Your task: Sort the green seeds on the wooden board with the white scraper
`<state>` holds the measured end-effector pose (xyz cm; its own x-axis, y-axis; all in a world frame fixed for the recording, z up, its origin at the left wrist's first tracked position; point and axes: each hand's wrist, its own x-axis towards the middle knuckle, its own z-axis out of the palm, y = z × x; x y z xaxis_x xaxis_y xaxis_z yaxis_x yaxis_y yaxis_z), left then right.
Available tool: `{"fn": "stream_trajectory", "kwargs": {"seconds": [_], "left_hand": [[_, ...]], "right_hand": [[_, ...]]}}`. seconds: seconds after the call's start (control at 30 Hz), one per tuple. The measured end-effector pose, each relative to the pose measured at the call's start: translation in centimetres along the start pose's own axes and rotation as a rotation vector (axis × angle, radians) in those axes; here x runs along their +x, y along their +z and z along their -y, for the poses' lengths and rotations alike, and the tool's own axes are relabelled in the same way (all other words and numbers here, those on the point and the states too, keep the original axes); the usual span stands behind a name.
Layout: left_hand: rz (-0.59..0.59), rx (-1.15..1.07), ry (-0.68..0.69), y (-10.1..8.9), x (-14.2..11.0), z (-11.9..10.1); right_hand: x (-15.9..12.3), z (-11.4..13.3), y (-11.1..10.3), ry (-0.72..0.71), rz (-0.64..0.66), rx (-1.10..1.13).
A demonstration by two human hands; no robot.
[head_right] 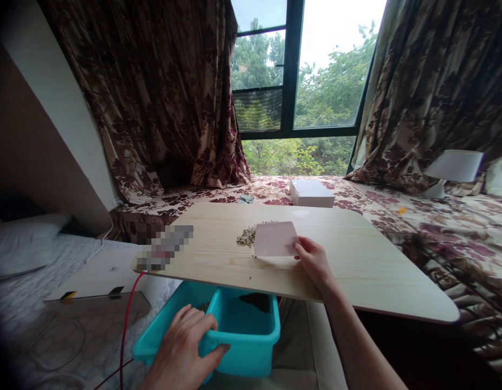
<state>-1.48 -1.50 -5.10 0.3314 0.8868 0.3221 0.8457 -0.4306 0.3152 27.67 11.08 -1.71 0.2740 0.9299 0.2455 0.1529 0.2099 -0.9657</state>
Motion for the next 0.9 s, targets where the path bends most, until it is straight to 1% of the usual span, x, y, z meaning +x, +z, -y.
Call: {"fn": "stream_trajectory", "kwargs": {"seconds": [0.2, 0.27, 0.4, 0.6, 0.67, 0.77, 0.83, 0.9], "left_hand": [[0.015, -0.006, -0.01, 0.08, 0.02, 0.05], [0.022, -0.007, -0.016, 0.06, -0.01, 0.05], [0.025, -0.005, -0.013, -0.07, -0.1, 0.0], [0.05, -0.006, -0.022, -0.3, -0.09, -0.1], [0.05, -0.008, -0.024, -0.32, -0.05, -0.14], [0.034, -0.002, -0.014, -0.36, -0.01, -0.19], [0.032, 0.004, -0.007, -0.42, 0.0, -0.22], [0.035, 0.006, -0.009, -0.51, -0.03, -0.25]], "right_hand": [[-0.37, 0.83, -0.14, 0.05, 0.098, 0.005], [-0.41, 0.99, -0.21, 0.059, 0.111, 0.012], [-0.48, 1.08, -0.18, 0.07, 0.114, 0.036], [-0.5, 0.99, -0.31, 0.066, 0.208, 0.007], [-0.45, 0.82, -0.42, 0.045, 0.172, -0.024], [-0.34, 0.5, -0.39, -0.001, 0.065, -0.058], [-0.27, 0.37, -0.24, -0.011, 0.04, -0.059], [-0.22, 0.36, -0.07, -0.004, 0.043, -0.05]]}}
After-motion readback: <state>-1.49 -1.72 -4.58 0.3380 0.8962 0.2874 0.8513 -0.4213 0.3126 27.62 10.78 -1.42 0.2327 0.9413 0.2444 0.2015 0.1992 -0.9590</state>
